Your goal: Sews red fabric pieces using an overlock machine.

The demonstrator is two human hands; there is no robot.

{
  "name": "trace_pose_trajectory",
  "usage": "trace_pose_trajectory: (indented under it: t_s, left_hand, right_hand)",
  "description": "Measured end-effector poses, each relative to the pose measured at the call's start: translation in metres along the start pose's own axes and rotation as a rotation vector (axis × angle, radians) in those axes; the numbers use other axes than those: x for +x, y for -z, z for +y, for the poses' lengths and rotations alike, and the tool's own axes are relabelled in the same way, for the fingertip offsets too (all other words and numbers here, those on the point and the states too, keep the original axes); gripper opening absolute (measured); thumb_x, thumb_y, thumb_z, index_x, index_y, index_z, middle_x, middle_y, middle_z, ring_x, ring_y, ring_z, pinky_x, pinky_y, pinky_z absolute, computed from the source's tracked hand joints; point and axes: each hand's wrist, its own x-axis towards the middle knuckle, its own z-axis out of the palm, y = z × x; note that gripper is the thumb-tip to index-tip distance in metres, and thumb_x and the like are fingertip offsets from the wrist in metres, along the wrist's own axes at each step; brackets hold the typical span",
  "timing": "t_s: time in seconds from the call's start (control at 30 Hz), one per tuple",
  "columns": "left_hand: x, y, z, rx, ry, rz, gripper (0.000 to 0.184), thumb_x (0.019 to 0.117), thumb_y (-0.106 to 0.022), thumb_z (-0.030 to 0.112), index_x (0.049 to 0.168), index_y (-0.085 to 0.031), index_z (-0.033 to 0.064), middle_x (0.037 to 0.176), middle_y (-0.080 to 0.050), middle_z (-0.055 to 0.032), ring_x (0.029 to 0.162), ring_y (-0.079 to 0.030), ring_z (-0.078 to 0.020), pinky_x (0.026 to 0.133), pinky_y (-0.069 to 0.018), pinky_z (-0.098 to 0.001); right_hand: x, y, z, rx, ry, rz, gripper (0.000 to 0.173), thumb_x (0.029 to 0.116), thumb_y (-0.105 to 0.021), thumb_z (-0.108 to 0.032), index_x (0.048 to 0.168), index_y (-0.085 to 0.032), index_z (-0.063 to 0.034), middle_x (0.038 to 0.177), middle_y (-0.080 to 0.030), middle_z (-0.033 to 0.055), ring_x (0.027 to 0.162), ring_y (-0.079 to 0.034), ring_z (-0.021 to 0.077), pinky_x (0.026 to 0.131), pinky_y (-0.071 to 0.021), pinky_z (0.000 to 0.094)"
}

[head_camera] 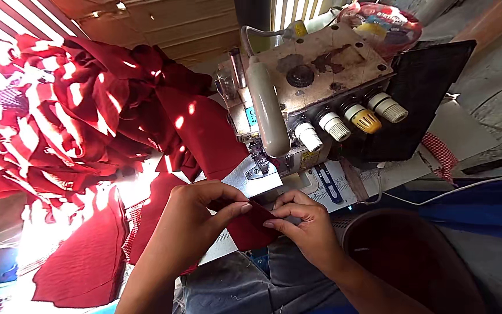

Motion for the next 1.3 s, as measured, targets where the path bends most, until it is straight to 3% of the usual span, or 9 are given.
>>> trace_pose_trajectory:
  t_s: [0.13,0.23,0.37,0.47,0.53,0.73,0.87,1.17,1.3]
  left_hand:
    - [0.000,0.001,0.012,-0.034,-0.022,-0.067,0.019,0.1019,-0.062,0.033,0.099,-0.074,0.0182,0.091,-0.071,0.0093,0.080,-0.068,-0.0009,0.069,-0.0578,-0.0155]
    - [0.013,0.000,0.009,0.199,-0.057,0.007,0.016,0.0978,-0.066,0.037,0.094,-0.077,0.0259,0.089,-0.069,0.0159,0.075,-0.062,0.0063,0.065,-0.0513,-0.0124]
    - [0.035,-0.011,-0.006,0.364,-0.034,0.160,0.016,0.0832,-0.080,0.041,0.091,-0.075,0.0269,0.079,-0.068,0.0186,0.067,-0.060,0.0073,0.058,-0.0504,-0.0159]
    - [0.020,-0.030,0.002,0.536,-0.053,0.299,0.020,0.0929,-0.071,0.039,0.091,-0.079,0.0202,0.089,-0.069,0.0045,0.084,-0.064,-0.0101,0.071,-0.0518,-0.0334]
    - [0.003,-0.053,0.012,0.665,-0.095,0.398,0.024,0.0987,-0.067,0.030,0.095,-0.081,0.0114,0.086,-0.070,-0.0077,0.082,-0.065,-0.0231,0.071,-0.0496,-0.0398]
    - [-0.010,-0.088,-0.002,0.604,-0.121,0.435,0.040,0.1038,-0.055,0.040,0.127,-0.072,0.0118,0.125,-0.068,-0.0134,0.123,-0.059,-0.0256,0.110,-0.0413,-0.0429]
    - [0.004,-0.079,-0.009,0.526,-0.112,0.445,0.038,0.1019,-0.057,0.037,0.122,-0.076,0.0113,0.127,-0.068,-0.0139,0.125,-0.060,-0.0281,0.114,-0.0389,-0.0512]
    - [0.006,-0.084,-0.019,0.600,-0.176,0.473,0.041,0.1041,-0.052,0.039,0.122,-0.076,0.0115,0.129,-0.068,-0.0139,0.125,-0.060,-0.0303,0.114,-0.0372,-0.0534]
    - [-0.008,-0.081,-0.022,0.507,-0.171,0.489,0.048,0.1066,-0.046,0.042,0.133,-0.069,0.0087,0.140,-0.062,-0.0183,0.139,-0.051,-0.0356,0.120,-0.0283,-0.0622]
  right_hand:
    - [-0.006,0.017,-0.018,0.130,-0.029,-0.123,0.015,0.0870,-0.083,-0.021,0.088,-0.078,-0.0062,0.105,-0.073,0.0045,0.100,-0.069,0.0088,0.084,-0.0599,0.0213]
    - [-0.003,0.018,-0.018,0.251,-0.030,-0.238,0.013,0.0940,-0.074,-0.012,0.099,-0.073,-0.0001,0.107,-0.074,0.0079,0.103,-0.071,0.0120,0.089,-0.0612,0.0281]
    - [0.006,-0.005,0.005,0.268,-0.100,-0.196,0.010,0.0959,-0.067,-0.008,0.101,-0.065,-0.0005,0.089,-0.071,0.0025,0.080,-0.068,0.0040,0.072,-0.0590,0.0219]
    - [0.000,-0.007,0.004,0.330,-0.129,-0.196,0.011,0.0980,-0.065,-0.007,0.105,-0.062,0.0004,0.088,-0.072,0.0024,0.077,-0.069,0.0030,0.068,-0.0592,0.0198]
    - [-0.008,-0.004,0.001,0.371,-0.165,-0.216,0.015,0.0983,-0.065,-0.005,0.112,-0.061,0.0009,0.091,-0.074,0.0028,0.079,-0.071,0.0037,0.069,-0.0605,0.0207]
    - [-0.008,0.009,-0.010,0.450,-0.200,-0.217,0.020,0.0987,-0.063,-0.002,0.117,-0.063,0.0055,0.094,-0.074,0.0055,0.083,-0.072,0.0060,0.075,-0.0613,0.0226]
    - [0.007,0.005,-0.011,0.370,-0.209,-0.188,0.017,0.0983,-0.064,-0.002,0.113,-0.064,0.0059,0.091,-0.074,0.0058,0.080,-0.072,0.0069,0.073,-0.0615,0.0224]
    - [-0.010,0.001,-0.007,0.355,-0.243,-0.147,0.015,0.0978,-0.065,-0.002,0.110,-0.068,0.0072,0.095,-0.075,0.0086,0.084,-0.073,0.0086,0.078,-0.0622,0.0240]
    - [-0.010,-0.002,-0.007,0.338,-0.245,-0.136,0.016,0.0981,-0.065,-0.002,0.110,-0.068,0.0077,0.096,-0.075,0.0091,0.085,-0.073,0.0087,0.079,-0.0623,0.0248]
